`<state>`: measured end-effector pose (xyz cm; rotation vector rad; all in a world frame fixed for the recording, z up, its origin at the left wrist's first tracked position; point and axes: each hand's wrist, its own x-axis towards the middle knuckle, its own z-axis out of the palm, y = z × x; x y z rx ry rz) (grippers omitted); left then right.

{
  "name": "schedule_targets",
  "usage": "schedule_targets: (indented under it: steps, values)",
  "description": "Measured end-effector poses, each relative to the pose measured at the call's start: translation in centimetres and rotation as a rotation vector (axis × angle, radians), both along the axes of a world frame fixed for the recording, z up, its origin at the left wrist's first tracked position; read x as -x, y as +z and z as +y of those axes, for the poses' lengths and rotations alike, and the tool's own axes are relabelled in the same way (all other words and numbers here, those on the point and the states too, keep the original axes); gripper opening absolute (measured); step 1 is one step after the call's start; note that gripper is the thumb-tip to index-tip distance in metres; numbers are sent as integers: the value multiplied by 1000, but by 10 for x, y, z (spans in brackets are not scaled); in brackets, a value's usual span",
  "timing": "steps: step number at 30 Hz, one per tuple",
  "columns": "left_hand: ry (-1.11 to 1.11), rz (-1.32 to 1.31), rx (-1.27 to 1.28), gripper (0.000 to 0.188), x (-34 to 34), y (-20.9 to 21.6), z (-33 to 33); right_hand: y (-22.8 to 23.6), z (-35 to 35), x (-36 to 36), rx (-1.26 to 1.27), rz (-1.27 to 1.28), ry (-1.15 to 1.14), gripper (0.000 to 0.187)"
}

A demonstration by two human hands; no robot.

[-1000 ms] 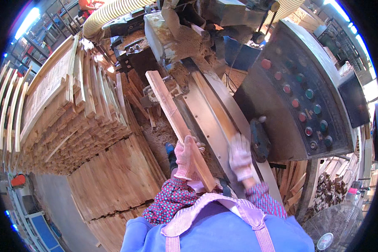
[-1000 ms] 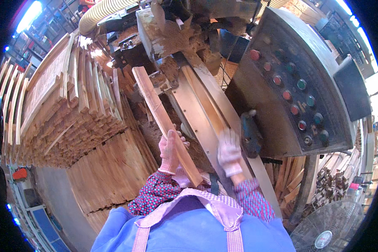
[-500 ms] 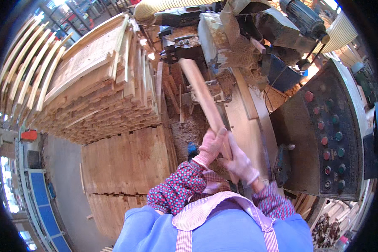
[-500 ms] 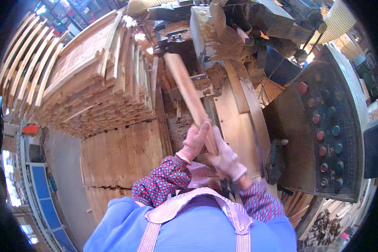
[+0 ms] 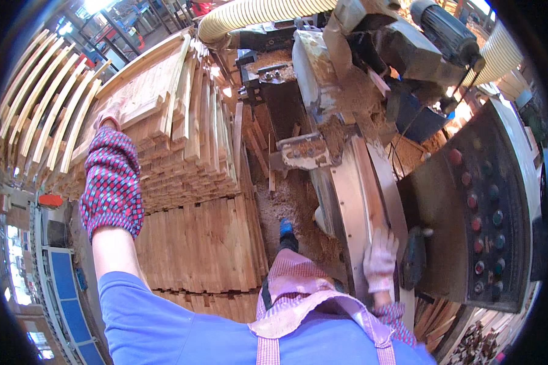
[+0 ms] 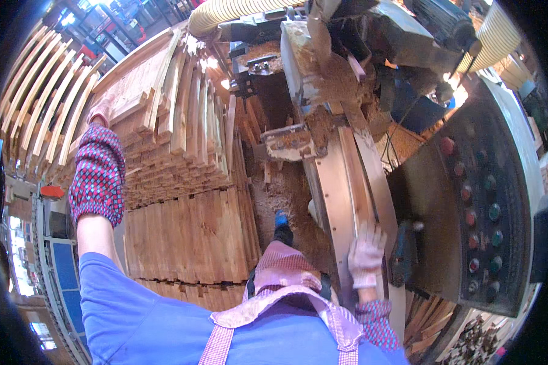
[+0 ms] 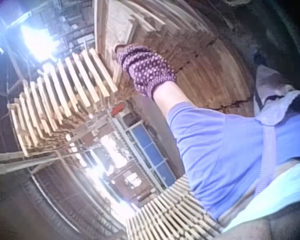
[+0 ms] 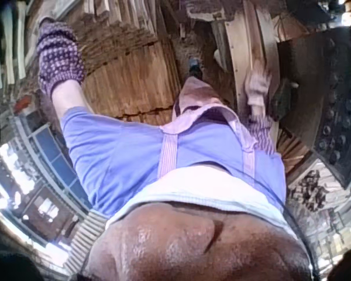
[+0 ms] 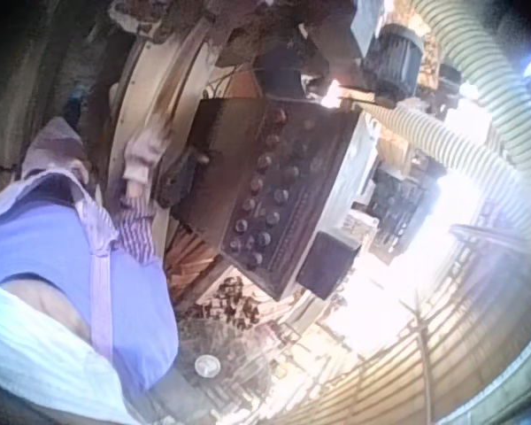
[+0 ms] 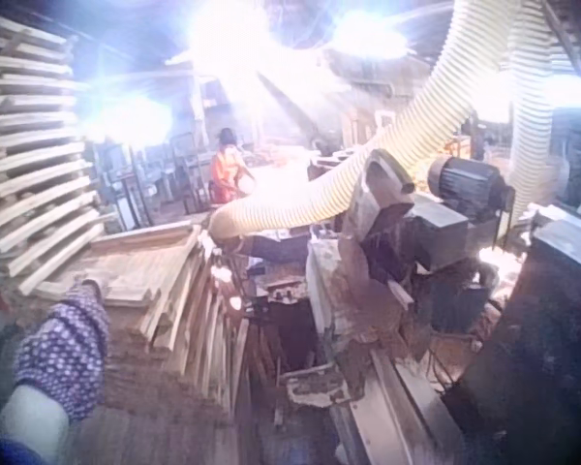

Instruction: The person takes wood boards one at a time from a stack and feeds them into a woodworking machine, ensuring they are properly aligned as they pass through.

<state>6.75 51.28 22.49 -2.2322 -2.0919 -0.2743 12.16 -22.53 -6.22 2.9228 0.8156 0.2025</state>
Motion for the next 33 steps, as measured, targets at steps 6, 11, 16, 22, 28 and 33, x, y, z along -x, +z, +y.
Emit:
schedule_targets:
  steps: [6, 11, 16, 22, 28, 33]
  values:
    - [-4, 243, 92, 61, 32, -35, 82, -16, 116, -160, -62, 75, 72, 55]
    - [-320, -58, 144, 55, 123, -45, 56, 6, 144, -174, -451, 36, 127, 49]
    - [-520, -1145, 560, 33, 186, -34, -149, 41, 139, -80, -1044, 523, 234, 34]
    - [-601, -1736, 594, 60, 133, -90, -403, 111, 120, 56, -1365, 1581, 559, 68]
    - [-754, -2025, 985, 82, 59, -160, -519, 129, 55, 97, -1221, 1296, 329, 80]
    - [-768, -1890, 1167, 88, 44, -208, -518, 84, -58, 142, -816, 665, -96, 70]
